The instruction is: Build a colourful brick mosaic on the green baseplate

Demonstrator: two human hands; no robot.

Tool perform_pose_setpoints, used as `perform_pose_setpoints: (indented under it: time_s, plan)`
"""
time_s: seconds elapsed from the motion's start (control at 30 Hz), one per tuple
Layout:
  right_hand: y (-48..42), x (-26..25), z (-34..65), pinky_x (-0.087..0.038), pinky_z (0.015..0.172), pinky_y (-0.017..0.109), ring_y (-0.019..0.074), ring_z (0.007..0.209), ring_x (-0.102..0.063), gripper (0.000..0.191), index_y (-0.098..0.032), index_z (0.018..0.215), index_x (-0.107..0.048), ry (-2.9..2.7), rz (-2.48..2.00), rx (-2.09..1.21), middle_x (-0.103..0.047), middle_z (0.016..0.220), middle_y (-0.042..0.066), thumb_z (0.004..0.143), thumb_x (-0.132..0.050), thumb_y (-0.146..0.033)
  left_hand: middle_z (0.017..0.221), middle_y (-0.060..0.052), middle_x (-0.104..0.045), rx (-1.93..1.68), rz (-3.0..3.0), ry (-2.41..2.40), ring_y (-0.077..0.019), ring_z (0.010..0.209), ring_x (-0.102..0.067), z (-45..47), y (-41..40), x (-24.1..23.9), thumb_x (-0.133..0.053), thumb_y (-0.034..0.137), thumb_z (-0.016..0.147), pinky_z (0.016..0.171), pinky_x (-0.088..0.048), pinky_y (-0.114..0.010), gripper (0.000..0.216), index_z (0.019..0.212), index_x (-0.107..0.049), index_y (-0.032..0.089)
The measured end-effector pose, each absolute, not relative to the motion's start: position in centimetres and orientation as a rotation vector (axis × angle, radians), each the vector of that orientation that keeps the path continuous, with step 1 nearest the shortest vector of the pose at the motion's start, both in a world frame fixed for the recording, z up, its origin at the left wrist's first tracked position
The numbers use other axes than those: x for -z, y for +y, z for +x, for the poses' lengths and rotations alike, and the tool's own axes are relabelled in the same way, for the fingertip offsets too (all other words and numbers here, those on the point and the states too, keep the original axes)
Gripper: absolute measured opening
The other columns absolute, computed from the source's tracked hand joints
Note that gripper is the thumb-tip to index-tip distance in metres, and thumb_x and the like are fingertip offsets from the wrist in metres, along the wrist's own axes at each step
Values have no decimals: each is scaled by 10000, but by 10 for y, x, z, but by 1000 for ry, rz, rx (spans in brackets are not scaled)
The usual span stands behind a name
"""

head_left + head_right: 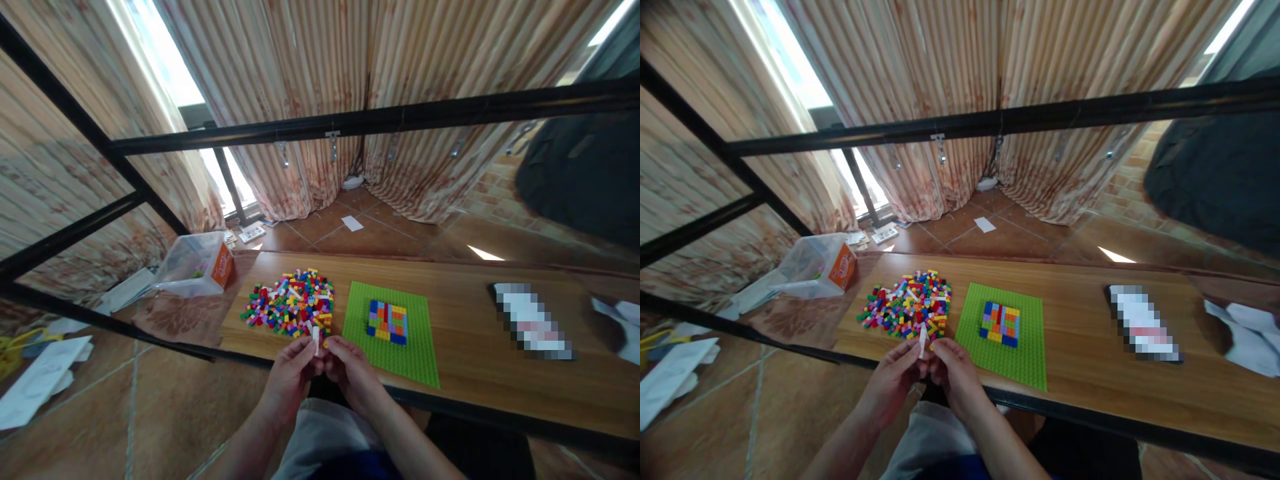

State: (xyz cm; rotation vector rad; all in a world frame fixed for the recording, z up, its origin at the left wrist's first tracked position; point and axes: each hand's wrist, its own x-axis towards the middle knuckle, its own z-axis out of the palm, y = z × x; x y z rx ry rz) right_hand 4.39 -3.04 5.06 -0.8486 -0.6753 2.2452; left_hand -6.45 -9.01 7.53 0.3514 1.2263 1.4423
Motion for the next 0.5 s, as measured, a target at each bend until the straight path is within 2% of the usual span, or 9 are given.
perform_pose_setpoints:
  time_s: [0.1,0.2,0.33,0.5]
  plan:
    - [-26,-51,47,-415,493,202,91,564,-537,206,-181,753,-684,-571,-823,-2250,-662,707,6,632,-785,-315,697,-13,-657,-1493,367,1338,-94,584,-550,-71,-90,-71,-821,387,670,596,-454,-217,306,833,-735,143]
    - [-19,-51,47,-506,615,247,119,673,-599,201,-184,792,-700,-622,-871,-2230,-692,832,30,610,-759,-247,704,-13,-685,-1546,479,1589,-125,617,-579,-88,-88,-62,-837,378,623,627,-474,-241,325,845,-753,156]
    - [-6,-51,33,-536,707,289,133,723,-626,224,-172,816,-712,-770,-896,-2156,-687,830,35,616,-750,-266,733,-35,-713,-1553,698,1904,-167,668,-616,-114,-81,-52,-792,368,658,652,-483,-265,256,814,-761,166]
    - [19,-53,1,-537,677,287,129,686,-634,282,-182,814,-696,-812,-870,-2151,-689,786,14,585,-785,-321,823,-45,-709,-1401,1149,2190,-179,738,-628,-138,-65,-48,-656,274,803,709,-485,-286,147,866,-764,197]
